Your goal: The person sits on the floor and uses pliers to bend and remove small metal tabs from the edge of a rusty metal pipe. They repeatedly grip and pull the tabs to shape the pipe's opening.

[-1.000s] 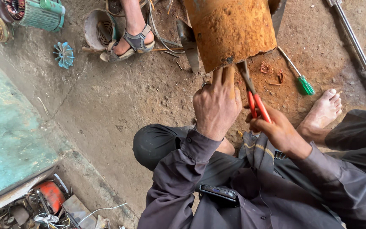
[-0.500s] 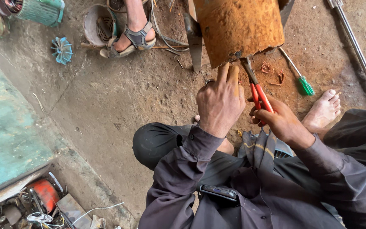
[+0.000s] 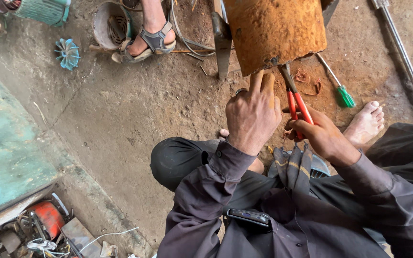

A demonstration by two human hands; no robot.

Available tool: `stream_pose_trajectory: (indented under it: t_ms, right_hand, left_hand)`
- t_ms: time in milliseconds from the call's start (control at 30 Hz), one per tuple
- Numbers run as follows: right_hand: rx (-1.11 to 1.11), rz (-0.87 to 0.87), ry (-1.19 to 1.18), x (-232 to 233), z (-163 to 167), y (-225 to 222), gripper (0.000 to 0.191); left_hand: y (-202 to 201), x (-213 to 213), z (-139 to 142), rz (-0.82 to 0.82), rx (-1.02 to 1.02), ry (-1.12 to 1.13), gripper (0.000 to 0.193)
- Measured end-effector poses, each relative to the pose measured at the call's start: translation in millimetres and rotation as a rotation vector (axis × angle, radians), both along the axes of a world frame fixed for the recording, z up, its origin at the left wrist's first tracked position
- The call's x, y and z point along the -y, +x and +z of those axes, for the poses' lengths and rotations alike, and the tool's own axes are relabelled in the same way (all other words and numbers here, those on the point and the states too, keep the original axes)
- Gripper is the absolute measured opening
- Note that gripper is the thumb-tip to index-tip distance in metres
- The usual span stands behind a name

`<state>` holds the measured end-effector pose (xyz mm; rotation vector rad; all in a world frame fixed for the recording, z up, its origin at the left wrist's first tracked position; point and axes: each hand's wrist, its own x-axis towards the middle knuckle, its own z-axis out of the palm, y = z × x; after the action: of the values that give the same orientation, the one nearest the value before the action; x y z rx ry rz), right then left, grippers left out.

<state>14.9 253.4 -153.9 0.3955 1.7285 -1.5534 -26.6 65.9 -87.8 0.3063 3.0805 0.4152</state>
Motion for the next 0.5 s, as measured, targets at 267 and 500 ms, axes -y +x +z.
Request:
stream_pose_trajectory:
  t_ms: [267,500]
  right_hand:
    - [-0.296,0.117,0.265,11.5,1.6,-16.0,0.044]
    - [-0.538,0.009,0.24,34.4,-18.7,-14.4,0.044]
  left_hand:
    - [1.3,-2.3,4.5,0.013,-0.037,0.051,0.041]
    - [0.6,-2.1,5.1,0.02,0.02,0.059,0.037]
